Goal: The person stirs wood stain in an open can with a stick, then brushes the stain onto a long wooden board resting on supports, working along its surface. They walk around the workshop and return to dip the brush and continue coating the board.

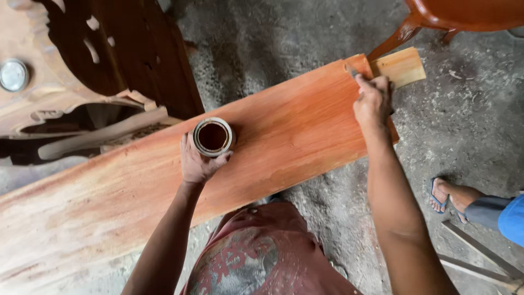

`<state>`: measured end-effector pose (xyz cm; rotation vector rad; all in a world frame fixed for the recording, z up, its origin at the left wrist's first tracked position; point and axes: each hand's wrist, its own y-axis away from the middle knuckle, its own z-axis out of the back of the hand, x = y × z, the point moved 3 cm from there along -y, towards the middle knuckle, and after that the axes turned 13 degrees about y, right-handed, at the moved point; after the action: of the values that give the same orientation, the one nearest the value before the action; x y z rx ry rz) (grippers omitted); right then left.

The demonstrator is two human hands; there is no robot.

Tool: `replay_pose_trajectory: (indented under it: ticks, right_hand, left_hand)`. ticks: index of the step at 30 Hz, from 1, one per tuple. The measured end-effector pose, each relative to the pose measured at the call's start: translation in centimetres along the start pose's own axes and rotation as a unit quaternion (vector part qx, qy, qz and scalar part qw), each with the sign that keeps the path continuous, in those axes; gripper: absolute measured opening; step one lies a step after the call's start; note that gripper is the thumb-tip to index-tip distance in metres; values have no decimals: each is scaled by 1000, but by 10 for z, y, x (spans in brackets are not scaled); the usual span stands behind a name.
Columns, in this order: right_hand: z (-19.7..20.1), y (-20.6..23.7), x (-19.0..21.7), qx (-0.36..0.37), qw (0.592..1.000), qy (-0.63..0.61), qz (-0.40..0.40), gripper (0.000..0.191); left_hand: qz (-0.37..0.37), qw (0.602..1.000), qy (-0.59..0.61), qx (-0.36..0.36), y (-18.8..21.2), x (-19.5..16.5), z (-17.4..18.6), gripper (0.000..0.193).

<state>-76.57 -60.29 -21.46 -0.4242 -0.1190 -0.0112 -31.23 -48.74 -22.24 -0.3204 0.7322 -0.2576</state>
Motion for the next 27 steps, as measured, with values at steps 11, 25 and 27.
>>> replay_pose_trajectory:
  ticks: [11,25,27]
  right_hand:
    - [-9,14,3,42,996,-36,-64,28]
    - [-17,3,-1,109,985,-5,-131,31]
    - [-19,8,11,95,988,4,-124,18]
  left_hand:
    - [66,996,58,20,-4,-5,7,89]
    - [69,995,69,23,-3,-9,6,83]
    - [65,996,63,27,-4,-9,5,81]
